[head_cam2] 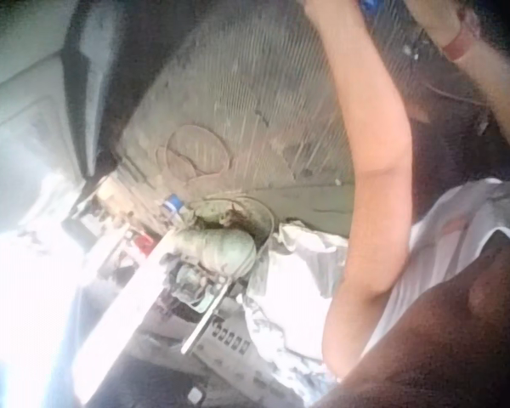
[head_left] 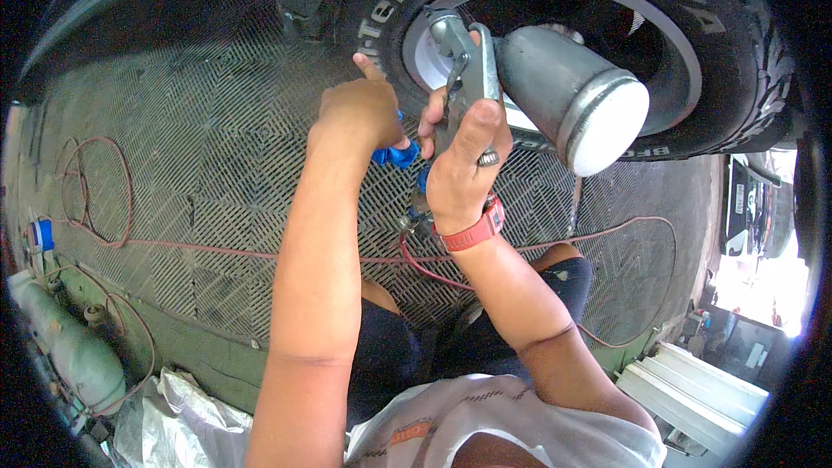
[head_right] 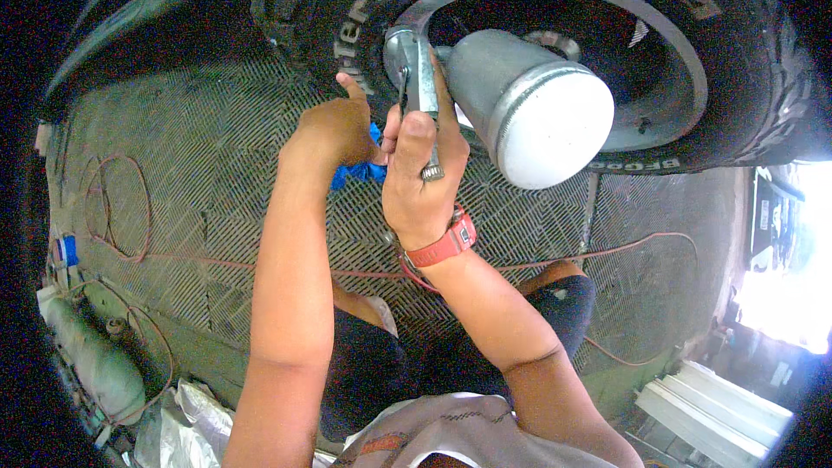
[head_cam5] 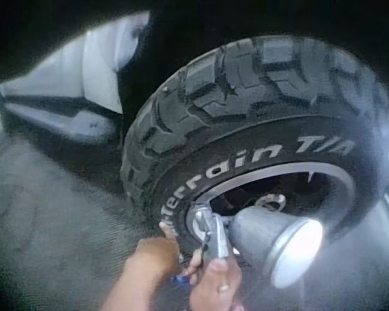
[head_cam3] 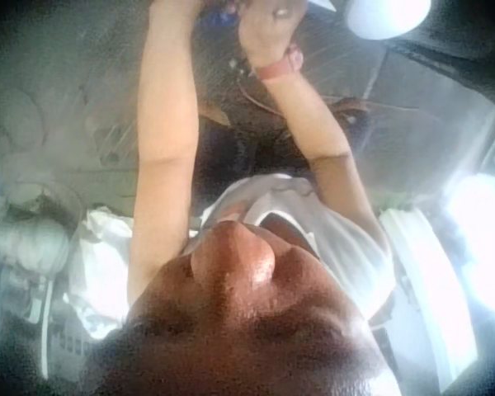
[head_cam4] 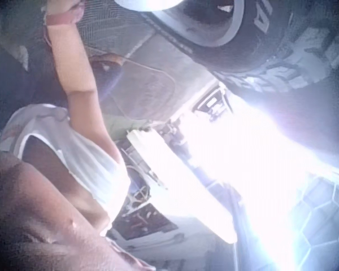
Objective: The person sits on the floor and uses a spray gun to apply a substance to the rim of a car tire while wiping it with a blue cloth. The person repeatedly sprays and wipes the rim surface.
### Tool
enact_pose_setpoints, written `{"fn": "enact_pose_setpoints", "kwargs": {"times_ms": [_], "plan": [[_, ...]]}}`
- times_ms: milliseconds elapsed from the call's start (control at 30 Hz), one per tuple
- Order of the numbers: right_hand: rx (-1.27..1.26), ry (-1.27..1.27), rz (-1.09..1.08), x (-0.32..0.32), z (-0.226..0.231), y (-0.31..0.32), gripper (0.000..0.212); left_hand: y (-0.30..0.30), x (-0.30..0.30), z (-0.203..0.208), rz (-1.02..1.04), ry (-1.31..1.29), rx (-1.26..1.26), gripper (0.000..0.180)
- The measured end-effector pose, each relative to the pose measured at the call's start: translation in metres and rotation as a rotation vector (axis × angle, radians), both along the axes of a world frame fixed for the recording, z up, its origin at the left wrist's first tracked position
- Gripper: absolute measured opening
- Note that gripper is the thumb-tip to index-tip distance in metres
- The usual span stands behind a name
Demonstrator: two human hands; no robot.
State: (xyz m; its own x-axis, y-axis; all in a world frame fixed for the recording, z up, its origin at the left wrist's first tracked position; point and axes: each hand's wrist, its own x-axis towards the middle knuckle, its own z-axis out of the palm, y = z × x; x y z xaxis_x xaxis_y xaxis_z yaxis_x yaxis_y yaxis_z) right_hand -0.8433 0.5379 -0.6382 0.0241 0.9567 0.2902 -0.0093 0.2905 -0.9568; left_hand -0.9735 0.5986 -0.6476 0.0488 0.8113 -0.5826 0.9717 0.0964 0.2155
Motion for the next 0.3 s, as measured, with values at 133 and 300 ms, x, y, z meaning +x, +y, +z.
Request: {"fn": "enact_pose_setpoints", "kwargs": {"times_ms": [133,300], "plan": [[0.037,-0.056,-0.028,0.010,0.015,0.003,0.087,0.002,-0.001,-0.004,0.046,-0.050,0.026,0.149],[0.055,-0.016,-0.098,0.019,0.042,0.005,0.071,0.004,0.000,0.001,0.059,-0.073,0.012,0.148]]}}
